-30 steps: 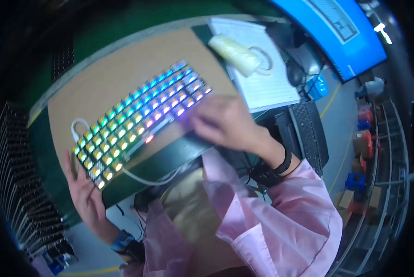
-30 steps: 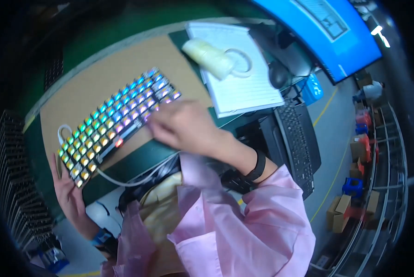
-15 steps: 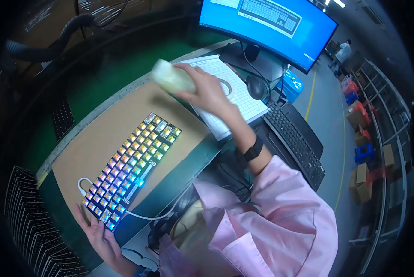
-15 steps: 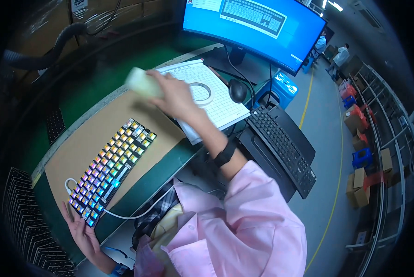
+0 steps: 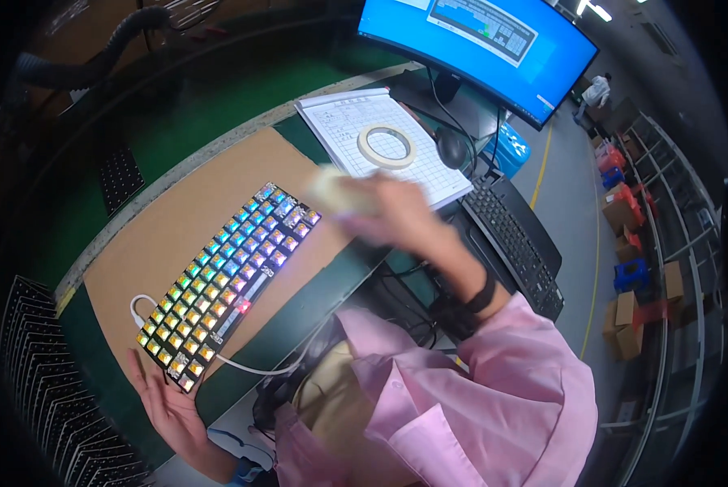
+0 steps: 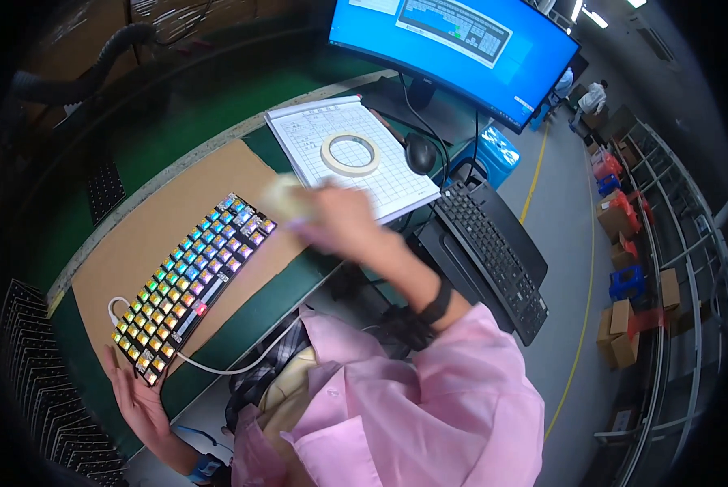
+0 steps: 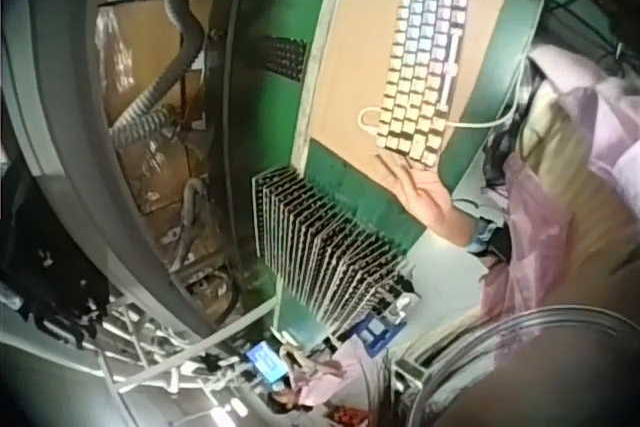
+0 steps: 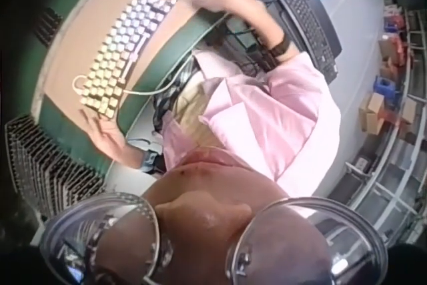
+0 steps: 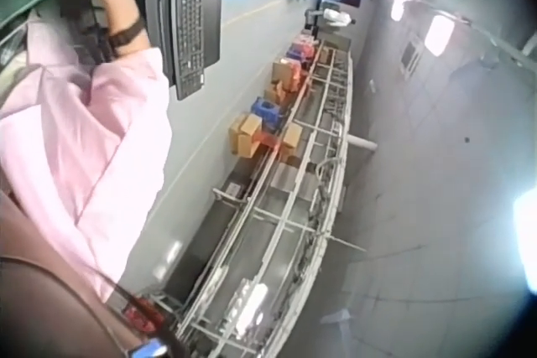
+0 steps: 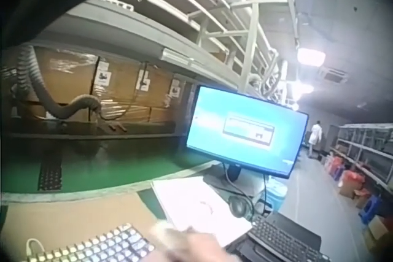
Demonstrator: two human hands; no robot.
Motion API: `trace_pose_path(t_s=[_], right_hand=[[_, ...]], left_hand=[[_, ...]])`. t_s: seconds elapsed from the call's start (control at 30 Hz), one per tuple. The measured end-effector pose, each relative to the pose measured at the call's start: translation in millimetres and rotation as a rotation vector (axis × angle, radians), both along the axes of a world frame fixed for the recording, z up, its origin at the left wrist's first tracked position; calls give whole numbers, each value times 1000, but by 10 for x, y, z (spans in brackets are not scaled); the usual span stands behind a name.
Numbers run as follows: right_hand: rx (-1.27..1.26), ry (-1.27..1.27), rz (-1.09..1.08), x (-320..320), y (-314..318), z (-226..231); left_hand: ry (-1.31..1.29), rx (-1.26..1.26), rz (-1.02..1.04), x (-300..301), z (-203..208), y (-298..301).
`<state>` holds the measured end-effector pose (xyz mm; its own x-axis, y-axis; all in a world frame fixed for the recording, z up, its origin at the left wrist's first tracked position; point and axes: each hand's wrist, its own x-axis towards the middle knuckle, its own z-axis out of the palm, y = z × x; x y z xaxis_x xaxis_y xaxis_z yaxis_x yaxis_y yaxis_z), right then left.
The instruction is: The person connects a cable to a circuit board, turns it over, and wipes the keyboard switches with a sponge. They then unplug the cable, place the assembly on a rack, and repeat the process with another unit.
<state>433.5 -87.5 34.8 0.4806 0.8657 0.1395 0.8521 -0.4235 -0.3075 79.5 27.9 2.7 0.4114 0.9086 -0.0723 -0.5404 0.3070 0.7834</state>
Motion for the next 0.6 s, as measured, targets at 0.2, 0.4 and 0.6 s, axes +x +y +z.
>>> trace_pose_path(t_s=[0.2, 0.4, 0.6], right_hand=[[645, 175, 425, -571, 546, 336], [408, 78, 796, -1843, 1067, -286], [147, 6, 47, -66, 394, -60]], left_hand=[[105, 110, 47, 70, -11, -68], [114, 96, 88, 124, -123, -32], [116, 137, 90, 67, 23, -117]])
